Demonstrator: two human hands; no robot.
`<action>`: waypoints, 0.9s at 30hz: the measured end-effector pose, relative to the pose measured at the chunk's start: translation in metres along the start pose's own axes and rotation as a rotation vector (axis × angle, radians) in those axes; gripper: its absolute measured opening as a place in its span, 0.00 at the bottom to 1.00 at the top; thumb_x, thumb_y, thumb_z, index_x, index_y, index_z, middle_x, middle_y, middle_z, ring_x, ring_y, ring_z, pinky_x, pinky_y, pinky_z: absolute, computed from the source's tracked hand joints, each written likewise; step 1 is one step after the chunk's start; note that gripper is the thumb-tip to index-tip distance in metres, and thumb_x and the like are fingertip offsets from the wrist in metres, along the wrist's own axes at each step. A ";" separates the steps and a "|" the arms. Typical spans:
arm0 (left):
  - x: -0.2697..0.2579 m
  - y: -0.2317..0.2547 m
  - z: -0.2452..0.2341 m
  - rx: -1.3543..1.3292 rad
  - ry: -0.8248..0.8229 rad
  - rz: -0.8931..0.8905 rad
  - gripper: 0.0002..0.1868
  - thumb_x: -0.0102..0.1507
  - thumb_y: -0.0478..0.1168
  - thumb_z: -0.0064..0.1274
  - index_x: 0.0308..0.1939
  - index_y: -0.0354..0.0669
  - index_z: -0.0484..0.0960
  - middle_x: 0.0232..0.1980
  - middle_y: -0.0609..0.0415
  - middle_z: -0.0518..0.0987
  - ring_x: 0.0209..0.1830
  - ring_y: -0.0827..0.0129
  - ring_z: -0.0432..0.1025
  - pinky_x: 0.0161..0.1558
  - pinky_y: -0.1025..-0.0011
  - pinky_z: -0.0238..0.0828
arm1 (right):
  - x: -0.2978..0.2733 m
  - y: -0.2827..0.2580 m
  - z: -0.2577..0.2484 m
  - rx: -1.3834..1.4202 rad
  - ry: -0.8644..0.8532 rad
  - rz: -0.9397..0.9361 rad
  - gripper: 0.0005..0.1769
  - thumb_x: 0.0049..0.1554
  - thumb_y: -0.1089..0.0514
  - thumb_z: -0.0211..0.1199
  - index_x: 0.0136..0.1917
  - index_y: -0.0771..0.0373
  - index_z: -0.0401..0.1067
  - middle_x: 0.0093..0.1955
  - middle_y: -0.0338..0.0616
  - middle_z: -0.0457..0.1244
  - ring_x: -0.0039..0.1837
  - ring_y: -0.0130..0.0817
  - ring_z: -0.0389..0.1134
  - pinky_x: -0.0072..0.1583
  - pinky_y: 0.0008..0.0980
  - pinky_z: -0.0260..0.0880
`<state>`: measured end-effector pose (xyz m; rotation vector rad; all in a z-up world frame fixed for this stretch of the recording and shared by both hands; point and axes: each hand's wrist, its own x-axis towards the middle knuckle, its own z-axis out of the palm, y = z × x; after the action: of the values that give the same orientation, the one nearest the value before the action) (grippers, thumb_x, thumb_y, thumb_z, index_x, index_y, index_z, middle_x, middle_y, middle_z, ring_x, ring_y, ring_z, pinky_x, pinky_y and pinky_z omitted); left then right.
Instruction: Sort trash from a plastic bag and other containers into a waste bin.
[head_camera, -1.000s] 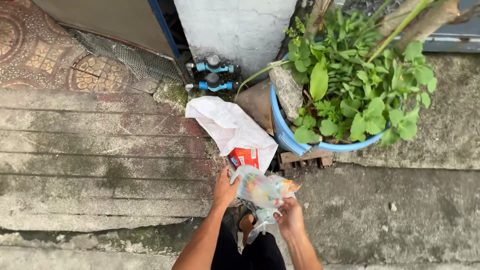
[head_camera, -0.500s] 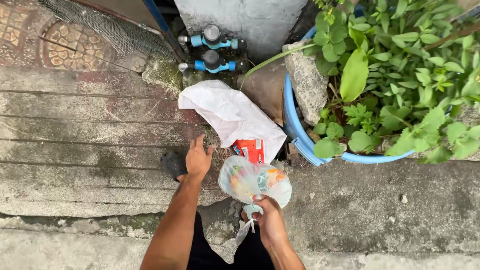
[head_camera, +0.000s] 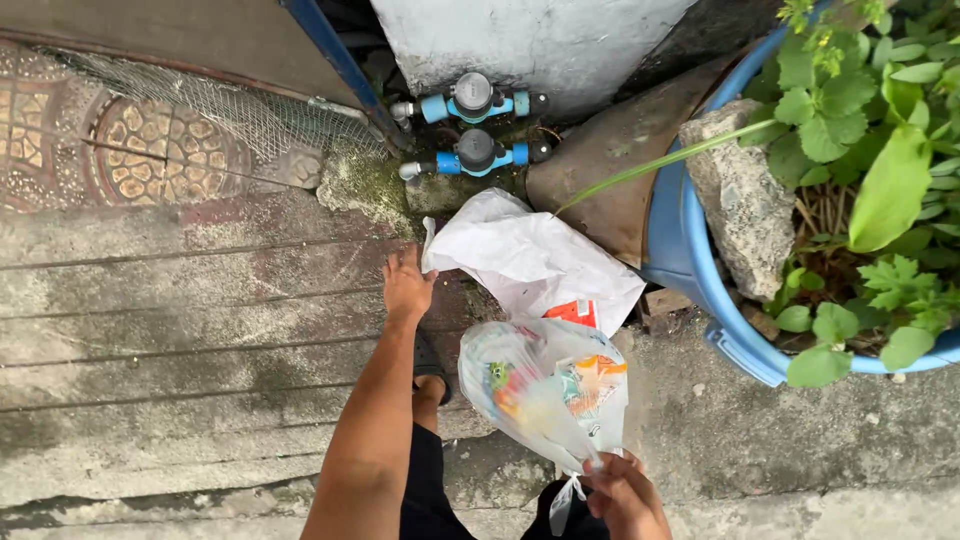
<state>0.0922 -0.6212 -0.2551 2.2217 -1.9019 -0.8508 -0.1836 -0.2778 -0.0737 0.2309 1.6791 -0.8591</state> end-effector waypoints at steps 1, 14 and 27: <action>0.005 -0.004 -0.001 0.007 -0.008 0.008 0.42 0.58 0.45 0.66 0.73 0.46 0.64 0.70 0.38 0.61 0.67 0.38 0.58 0.61 0.51 0.63 | 0.009 0.018 -0.004 0.011 0.006 0.005 0.26 0.49 0.63 0.57 0.57 0.84 0.72 0.56 0.47 0.55 0.53 0.39 0.65 0.44 0.40 0.61; -0.035 0.075 -0.027 -0.184 -0.030 0.205 0.12 0.72 0.46 0.44 0.48 0.42 0.77 0.38 0.31 0.80 0.42 0.32 0.74 0.46 0.40 0.67 | -0.048 -0.010 0.009 0.109 -0.273 -0.203 0.26 0.49 0.58 0.57 0.55 0.82 0.71 0.58 0.53 0.59 0.51 0.37 0.59 0.45 0.37 0.60; -0.151 0.211 -0.065 -0.409 -0.034 0.398 0.11 0.71 0.42 0.41 0.46 0.38 0.74 0.37 0.29 0.79 0.41 0.31 0.73 0.42 0.39 0.66 | -0.141 -0.055 -0.110 0.377 -0.425 -0.476 0.27 0.53 0.56 0.62 0.62 0.74 0.68 0.61 0.54 0.61 0.64 0.39 0.57 0.48 0.38 0.57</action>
<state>-0.0735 -0.5438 -0.0598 1.5415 -1.8800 -1.0868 -0.2562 -0.2057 0.0831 -0.1034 1.1755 -1.4709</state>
